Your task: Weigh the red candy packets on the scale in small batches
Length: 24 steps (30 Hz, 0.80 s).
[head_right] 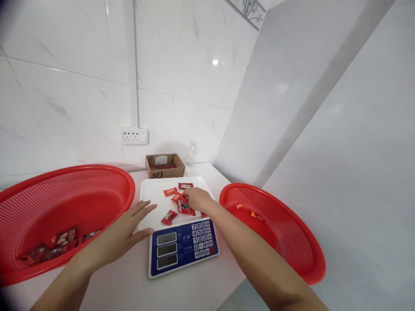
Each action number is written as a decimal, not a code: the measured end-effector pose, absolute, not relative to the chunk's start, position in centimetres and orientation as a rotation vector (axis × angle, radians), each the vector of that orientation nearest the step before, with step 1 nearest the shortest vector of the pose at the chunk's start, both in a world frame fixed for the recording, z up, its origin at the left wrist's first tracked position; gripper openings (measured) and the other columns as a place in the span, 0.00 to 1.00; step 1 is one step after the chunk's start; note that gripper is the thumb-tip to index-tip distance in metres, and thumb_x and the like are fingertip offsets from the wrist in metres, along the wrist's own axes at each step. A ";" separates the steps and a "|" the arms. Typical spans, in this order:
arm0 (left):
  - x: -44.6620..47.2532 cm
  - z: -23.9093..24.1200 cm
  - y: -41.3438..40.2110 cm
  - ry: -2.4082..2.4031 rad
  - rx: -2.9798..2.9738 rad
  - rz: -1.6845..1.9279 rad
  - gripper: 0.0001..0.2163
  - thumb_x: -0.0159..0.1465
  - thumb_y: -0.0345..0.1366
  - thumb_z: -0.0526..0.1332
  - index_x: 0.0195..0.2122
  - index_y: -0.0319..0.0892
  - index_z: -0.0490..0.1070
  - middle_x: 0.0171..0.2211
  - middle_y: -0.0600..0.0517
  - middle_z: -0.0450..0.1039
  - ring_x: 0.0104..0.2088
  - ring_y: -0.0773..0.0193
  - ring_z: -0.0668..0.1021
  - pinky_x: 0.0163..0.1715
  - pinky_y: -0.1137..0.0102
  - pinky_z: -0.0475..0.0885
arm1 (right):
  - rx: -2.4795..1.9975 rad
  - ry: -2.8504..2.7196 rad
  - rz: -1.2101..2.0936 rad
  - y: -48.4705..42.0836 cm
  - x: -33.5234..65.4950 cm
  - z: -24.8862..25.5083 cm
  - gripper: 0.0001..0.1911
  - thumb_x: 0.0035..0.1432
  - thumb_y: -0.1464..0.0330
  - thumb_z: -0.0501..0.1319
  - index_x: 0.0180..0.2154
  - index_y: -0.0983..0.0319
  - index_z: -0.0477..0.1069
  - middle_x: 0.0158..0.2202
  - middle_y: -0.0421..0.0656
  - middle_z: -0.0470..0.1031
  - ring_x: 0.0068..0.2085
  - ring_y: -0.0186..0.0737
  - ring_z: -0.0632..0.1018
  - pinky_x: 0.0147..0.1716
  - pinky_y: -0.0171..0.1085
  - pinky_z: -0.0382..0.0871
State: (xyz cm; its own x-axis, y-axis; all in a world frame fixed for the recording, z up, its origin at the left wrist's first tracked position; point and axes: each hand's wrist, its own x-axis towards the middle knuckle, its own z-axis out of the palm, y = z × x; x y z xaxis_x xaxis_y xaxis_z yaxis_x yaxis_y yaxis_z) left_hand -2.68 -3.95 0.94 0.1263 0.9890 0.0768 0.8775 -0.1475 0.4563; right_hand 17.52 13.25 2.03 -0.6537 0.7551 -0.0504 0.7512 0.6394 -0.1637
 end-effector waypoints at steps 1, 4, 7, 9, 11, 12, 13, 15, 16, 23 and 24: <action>-2.7 0.9 -3.9 1.822 2.108 0.530 0.28 0.63 0.54 0.48 0.63 0.51 0.51 0.65 0.50 0.48 0.64 0.51 0.49 0.59 0.51 0.54 | -1.367 -2.802 0.229 13.7 17.5 2.1 0.20 0.52 0.78 0.55 0.46 0.57 0.73 0.46 0.46 0.75 0.46 0.46 0.75 0.41 0.38 0.67; -2.7 0.8 -4.0 1.816 2.113 0.547 0.28 0.63 0.53 0.48 0.62 0.51 0.51 0.65 0.49 0.49 0.64 0.50 0.50 0.58 0.50 0.54 | -1.424 -2.784 0.156 15.0 17.2 2.0 0.26 0.51 0.78 0.57 0.52 0.62 0.68 0.54 0.51 0.69 0.52 0.49 0.71 0.45 0.40 0.65; -2.8 0.9 -4.1 1.809 2.130 0.553 0.28 0.63 0.54 0.48 0.62 0.51 0.51 0.64 0.48 0.49 0.64 0.49 0.51 0.58 0.50 0.56 | -1.343 -2.845 0.157 15.9 16.8 1.7 0.31 0.49 0.81 0.56 0.56 0.63 0.63 0.58 0.48 0.64 0.58 0.45 0.65 0.52 0.37 0.60; -2.8 1.0 -4.1 1.811 2.137 0.534 0.28 0.63 0.53 0.48 0.62 0.50 0.51 0.65 0.48 0.49 0.64 0.50 0.51 0.58 0.50 0.56 | -1.322 -2.878 0.178 16.1 16.8 1.6 0.31 0.49 0.82 0.55 0.57 0.61 0.63 0.58 0.46 0.65 0.57 0.43 0.66 0.52 0.36 0.60; -2.8 1.1 -4.1 1.813 2.145 0.522 0.27 0.64 0.53 0.48 0.62 0.50 0.51 0.65 0.48 0.49 0.64 0.50 0.51 0.58 0.51 0.56 | -1.351 -2.889 0.194 16.0 17.0 1.8 0.29 0.49 0.80 0.56 0.54 0.61 0.66 0.54 0.47 0.70 0.53 0.45 0.71 0.48 0.37 0.64; -2.8 1.1 -4.1 1.813 2.151 0.521 0.27 0.64 0.53 0.48 0.62 0.50 0.51 0.65 0.48 0.49 0.64 0.50 0.52 0.58 0.51 0.56 | -1.372 -2.888 0.197 15.9 17.0 2.0 0.26 0.50 0.79 0.57 0.52 0.60 0.69 0.51 0.47 0.73 0.50 0.46 0.74 0.46 0.38 0.66; -2.8 1.0 -4.1 1.813 2.155 0.519 0.27 0.64 0.53 0.48 0.62 0.51 0.51 0.64 0.48 0.49 0.64 0.50 0.52 0.58 0.51 0.56 | -1.386 -2.884 0.197 15.7 17.1 2.2 0.22 0.51 0.78 0.57 0.49 0.60 0.71 0.48 0.48 0.75 0.48 0.47 0.75 0.44 0.39 0.67; -2.7 0.9 -4.0 1.812 2.155 0.512 0.27 0.64 0.53 0.48 0.62 0.51 0.51 0.64 0.48 0.50 0.64 0.51 0.52 0.58 0.52 0.56 | -1.361 -2.871 0.194 15.3 16.7 2.5 0.17 0.56 0.74 0.56 0.47 0.59 0.73 0.47 0.48 0.76 0.48 0.47 0.75 0.45 0.40 0.66; -2.7 0.8 -4.0 1.812 2.154 0.511 0.27 0.63 0.53 0.48 0.62 0.51 0.51 0.64 0.48 0.50 0.64 0.51 0.52 0.58 0.53 0.56 | -1.317 -2.866 0.193 15.0 16.3 2.6 0.17 0.59 0.71 0.53 0.49 0.59 0.71 0.49 0.48 0.74 0.51 0.47 0.73 0.47 0.40 0.64; -2.6 0.8 -4.1 1.803 2.172 0.478 0.28 0.63 0.55 0.46 0.63 0.50 0.50 0.65 0.48 0.49 0.64 0.52 0.52 0.59 0.54 0.55 | -0.999 -2.947 0.290 13.0 13.5 1.8 0.24 0.63 0.56 0.49 0.56 0.61 0.64 0.57 0.48 0.65 0.59 0.47 0.63 0.54 0.44 0.57; -2.6 0.8 -4.2 1.805 2.170 0.474 0.28 0.63 0.55 0.46 0.63 0.50 0.50 0.65 0.48 0.49 0.64 0.52 0.52 0.59 0.54 0.55 | -0.962 -2.966 0.308 12.7 13.5 2.0 0.23 0.63 0.57 0.48 0.53 0.61 0.67 0.55 0.48 0.68 0.56 0.46 0.66 0.52 0.43 0.59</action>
State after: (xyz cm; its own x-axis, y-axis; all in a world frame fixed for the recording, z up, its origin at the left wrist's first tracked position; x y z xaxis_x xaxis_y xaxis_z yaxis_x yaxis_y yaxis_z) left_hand -2.63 -4.17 0.83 0.1664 0.9834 0.0722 0.8923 -0.1813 0.4135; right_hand 13.54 12.65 1.97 -0.8114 0.5821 -0.0531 0.5806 0.7920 -0.1886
